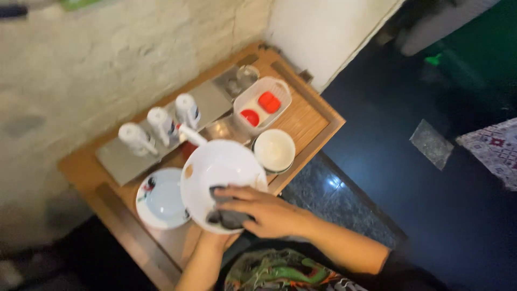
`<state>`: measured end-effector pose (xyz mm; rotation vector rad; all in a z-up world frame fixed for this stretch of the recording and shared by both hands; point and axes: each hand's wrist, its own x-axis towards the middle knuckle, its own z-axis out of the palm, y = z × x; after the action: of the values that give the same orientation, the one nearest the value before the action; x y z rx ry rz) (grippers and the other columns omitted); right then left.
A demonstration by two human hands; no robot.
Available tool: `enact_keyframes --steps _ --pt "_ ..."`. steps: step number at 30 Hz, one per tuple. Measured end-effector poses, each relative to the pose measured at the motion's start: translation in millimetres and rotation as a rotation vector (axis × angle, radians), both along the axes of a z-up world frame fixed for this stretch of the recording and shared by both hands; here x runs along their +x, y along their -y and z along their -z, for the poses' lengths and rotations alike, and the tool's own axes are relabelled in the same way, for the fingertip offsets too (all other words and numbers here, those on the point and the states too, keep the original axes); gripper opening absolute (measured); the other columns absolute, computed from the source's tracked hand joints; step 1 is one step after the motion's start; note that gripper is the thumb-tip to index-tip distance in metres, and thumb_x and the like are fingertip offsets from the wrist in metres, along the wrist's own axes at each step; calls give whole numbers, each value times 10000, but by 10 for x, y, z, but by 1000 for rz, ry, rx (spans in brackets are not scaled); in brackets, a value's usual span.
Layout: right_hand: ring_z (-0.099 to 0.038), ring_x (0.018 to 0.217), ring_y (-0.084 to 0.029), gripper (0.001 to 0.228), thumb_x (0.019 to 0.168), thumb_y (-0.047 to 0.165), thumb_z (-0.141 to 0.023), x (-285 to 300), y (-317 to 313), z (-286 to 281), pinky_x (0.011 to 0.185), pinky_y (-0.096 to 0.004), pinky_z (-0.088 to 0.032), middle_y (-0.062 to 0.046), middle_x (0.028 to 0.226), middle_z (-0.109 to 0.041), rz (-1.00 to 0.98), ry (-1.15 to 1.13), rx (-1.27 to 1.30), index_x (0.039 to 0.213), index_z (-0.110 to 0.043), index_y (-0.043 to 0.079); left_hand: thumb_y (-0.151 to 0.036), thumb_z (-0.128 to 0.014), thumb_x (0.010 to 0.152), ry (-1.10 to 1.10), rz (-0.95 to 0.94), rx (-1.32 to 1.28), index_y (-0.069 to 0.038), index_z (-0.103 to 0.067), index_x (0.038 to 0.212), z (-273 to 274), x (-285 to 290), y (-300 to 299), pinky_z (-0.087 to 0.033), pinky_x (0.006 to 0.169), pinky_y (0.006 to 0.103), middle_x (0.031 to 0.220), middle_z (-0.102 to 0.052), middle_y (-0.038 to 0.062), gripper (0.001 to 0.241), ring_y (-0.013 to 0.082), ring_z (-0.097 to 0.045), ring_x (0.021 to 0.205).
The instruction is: Cleaning and wiping bowls and plates with a spray bottle and cloth.
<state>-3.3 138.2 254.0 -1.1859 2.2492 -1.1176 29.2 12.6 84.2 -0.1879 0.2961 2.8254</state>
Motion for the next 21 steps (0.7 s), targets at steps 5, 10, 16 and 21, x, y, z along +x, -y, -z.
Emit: enact_keyframes --steps 5,10,16,21 --pt "-293 1572 -426 761 776 -83 -610 -129 168 75 1285 -510 -289 -138 1670 -351 64 -133 -73 1506 -494 101 -486 -378 1077 -21 -23 -7 -166 -253 1619 95 -105 1 -295 1244 506 1648 -332 103 641 275 -346 1505" --pt "-267 1519 -436 751 762 -61 -643 -58 181 1 1193 -476 -353 -131 1659 -317 379 -272 308 1476 -471 92 -469 -384 1095 -74 16 -1 -153 -230 1624 930 -18 31 -298 1248 509 1651 -318 118 635 285 -336 1507" --pt "-310 1533 -405 801 703 -90 -618 10 264 -46 1178 -469 -322 -133 1655 -318 140 -117 117 1471 -495 97 -452 -390 1113 -151 76 -4 -140 -206 1630 1200 44 0 -301 1251 512 1653 -304 133 631 296 -326 1508" --pt "-323 1514 -429 750 759 -55 -638 -118 208 188 1207 -460 -371 -133 1658 -334 377 -377 323 1484 -499 76 -453 -377 1095 -169 54 -163 -154 -190 1626 1117 85 -50 -292 1254 489 1659 -275 115 637 279 -315 1513"
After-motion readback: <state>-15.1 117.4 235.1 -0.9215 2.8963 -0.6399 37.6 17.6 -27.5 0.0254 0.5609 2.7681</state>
